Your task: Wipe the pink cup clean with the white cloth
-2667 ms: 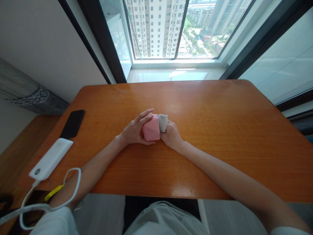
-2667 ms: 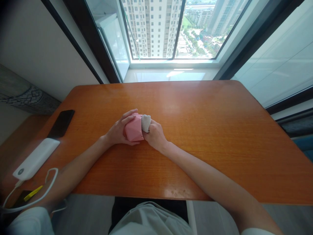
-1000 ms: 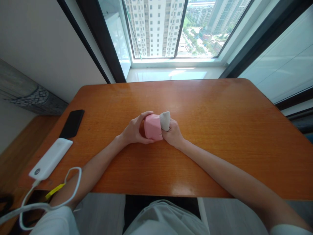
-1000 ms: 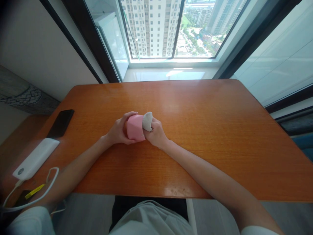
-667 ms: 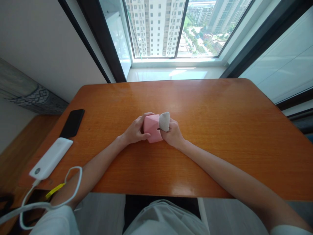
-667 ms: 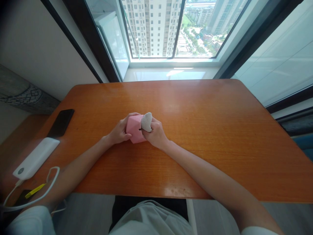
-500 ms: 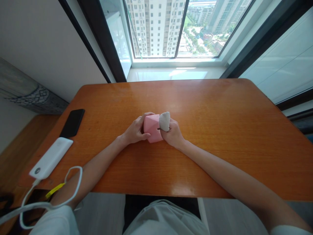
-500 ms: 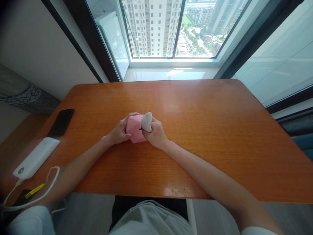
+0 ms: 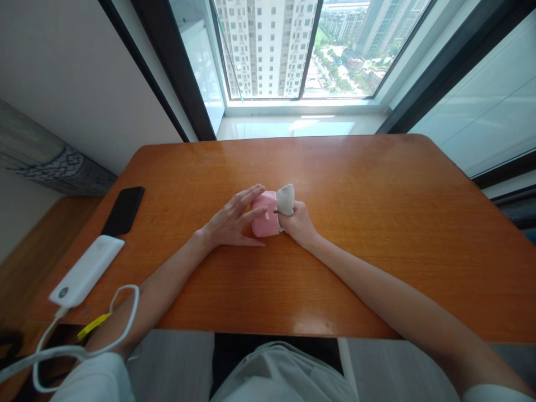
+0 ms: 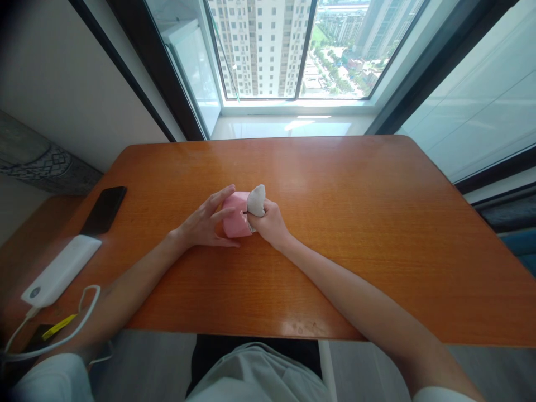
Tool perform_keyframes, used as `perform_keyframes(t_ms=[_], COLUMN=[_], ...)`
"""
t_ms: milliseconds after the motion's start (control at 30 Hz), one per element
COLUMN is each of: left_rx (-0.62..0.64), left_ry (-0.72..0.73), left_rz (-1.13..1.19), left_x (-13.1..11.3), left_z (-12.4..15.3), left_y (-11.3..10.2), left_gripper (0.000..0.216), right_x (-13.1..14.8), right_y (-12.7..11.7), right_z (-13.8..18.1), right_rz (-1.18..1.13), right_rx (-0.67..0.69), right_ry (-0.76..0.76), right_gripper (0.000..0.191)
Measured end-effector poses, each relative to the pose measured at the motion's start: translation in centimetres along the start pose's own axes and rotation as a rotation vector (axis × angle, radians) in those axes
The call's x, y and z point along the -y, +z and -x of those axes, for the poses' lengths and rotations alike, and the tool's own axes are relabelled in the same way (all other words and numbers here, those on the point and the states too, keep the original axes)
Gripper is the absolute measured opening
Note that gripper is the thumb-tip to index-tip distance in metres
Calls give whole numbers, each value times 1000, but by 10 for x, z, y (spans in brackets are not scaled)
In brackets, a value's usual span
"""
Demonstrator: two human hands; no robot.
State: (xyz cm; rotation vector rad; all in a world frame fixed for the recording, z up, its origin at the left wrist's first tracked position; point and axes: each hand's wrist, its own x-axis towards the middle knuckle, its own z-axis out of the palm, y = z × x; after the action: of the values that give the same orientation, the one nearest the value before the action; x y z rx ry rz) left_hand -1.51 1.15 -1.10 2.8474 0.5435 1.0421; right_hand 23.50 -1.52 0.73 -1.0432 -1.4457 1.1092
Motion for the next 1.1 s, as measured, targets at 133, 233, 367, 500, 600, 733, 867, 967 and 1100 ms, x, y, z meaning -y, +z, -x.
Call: perform_keyframes(t_ms=[133,233,367,500,600,733,867,967,1100], left_rx=[-2,-45,-99,-62,-8,15,-10,-45,-82], left_ry=[-32,-81,-244,-410,-426,-255,-171,-191,-244], left_rz=[-55,1,232,382,389,236,73,81,204], left_x=[-2,-9,-17,-17,-14,-7,-6,-11,-20], left_z=[2,-2,-9,-9,-6,-1,3,-1,-12], left_y=[2,1,-1,-2,-3,0,7,6,-1], left_gripper=[117,114,120,121,130,152,130,118,118], right_x=[0,0,0,0,0,0,2,5,4], right_y=[-1,0,2,3,3,3,2,2,2], right_z=[-1,1,3,5,4,3,1,0,2], right_rz=[-31,-56,-52,7,17,-44,-113,-134,-125], right_rx=[12,33,48,43,40,39,40,40,40], right_ry=[28,-1,-78,-121,-118,-41,46,39,26], right_gripper=[23,23,21,18,20,25,25,34,37])
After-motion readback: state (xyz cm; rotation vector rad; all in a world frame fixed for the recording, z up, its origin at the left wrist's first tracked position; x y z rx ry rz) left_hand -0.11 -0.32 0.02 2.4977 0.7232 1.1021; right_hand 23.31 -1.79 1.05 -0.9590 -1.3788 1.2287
